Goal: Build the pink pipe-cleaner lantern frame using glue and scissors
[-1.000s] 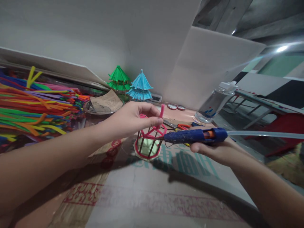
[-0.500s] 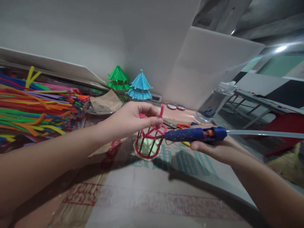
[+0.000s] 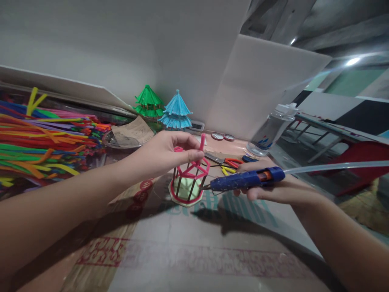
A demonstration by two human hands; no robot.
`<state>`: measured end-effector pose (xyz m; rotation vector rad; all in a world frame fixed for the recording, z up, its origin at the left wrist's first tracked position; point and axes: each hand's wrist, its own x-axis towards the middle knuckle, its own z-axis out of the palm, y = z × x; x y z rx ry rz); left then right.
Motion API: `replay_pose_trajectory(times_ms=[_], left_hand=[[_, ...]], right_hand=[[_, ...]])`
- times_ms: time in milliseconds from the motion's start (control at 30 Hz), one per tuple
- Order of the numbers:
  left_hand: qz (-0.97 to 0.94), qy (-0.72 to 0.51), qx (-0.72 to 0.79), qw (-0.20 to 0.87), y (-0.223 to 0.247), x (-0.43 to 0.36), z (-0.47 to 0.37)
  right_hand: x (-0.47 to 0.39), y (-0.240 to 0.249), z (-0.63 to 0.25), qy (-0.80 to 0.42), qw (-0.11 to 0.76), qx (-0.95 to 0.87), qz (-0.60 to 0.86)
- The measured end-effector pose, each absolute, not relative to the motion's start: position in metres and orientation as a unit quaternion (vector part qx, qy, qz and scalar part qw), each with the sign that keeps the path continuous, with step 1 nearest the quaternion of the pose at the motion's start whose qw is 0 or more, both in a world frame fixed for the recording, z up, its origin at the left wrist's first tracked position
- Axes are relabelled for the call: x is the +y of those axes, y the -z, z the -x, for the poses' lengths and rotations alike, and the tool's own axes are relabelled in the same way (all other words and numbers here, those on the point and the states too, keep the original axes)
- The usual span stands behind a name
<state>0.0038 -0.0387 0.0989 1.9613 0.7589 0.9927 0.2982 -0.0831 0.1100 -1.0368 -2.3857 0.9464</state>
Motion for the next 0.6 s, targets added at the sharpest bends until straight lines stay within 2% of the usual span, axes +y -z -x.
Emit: replay_pose_trajectory(times_ms=[67, 133, 200, 267, 367, 533, 600], left_hand=[[-0.770, -0.390, 0.299, 0.406, -0.098, -0.038, -0.003], [-0.770, -0.386, 0.294, 0.414, -0.097, -0.036, -0.002], [-0.778, -0.382, 0.292, 0.405, -0.097, -0.035, -0.001], [-0.793, -0.377, 0.299, 0.374, -0.097, -0.036, 0.000], [-0.818, -0.361, 0.315, 0.317, -0.099, -0.040, 0.000], [-0.896, -0.299, 0.257, 0.206, -0.105, -0.036, 0.008], [-0.914, -0.260, 0.246, 0.190, -0.108, -0.025, 0.019]], right_hand=[[-0.080, -0.105, -0.300, -0.383, 0.245, -0.820, 0.347], [-0.073, -0.098, -0.304, -0.411, 0.357, -0.770, 0.333], [-0.063, -0.093, -0.310, -0.399, 0.466, -0.704, 0.358], [-0.050, -0.091, -0.315, -0.363, 0.513, -0.656, 0.419], [-0.023, -0.093, -0.316, -0.309, 0.485, -0.651, 0.496], [0.040, -0.091, -0.302, -0.172, 0.354, -0.667, 0.632], [0.065, -0.083, -0.296, -0.169, 0.347, -0.649, 0.655]])
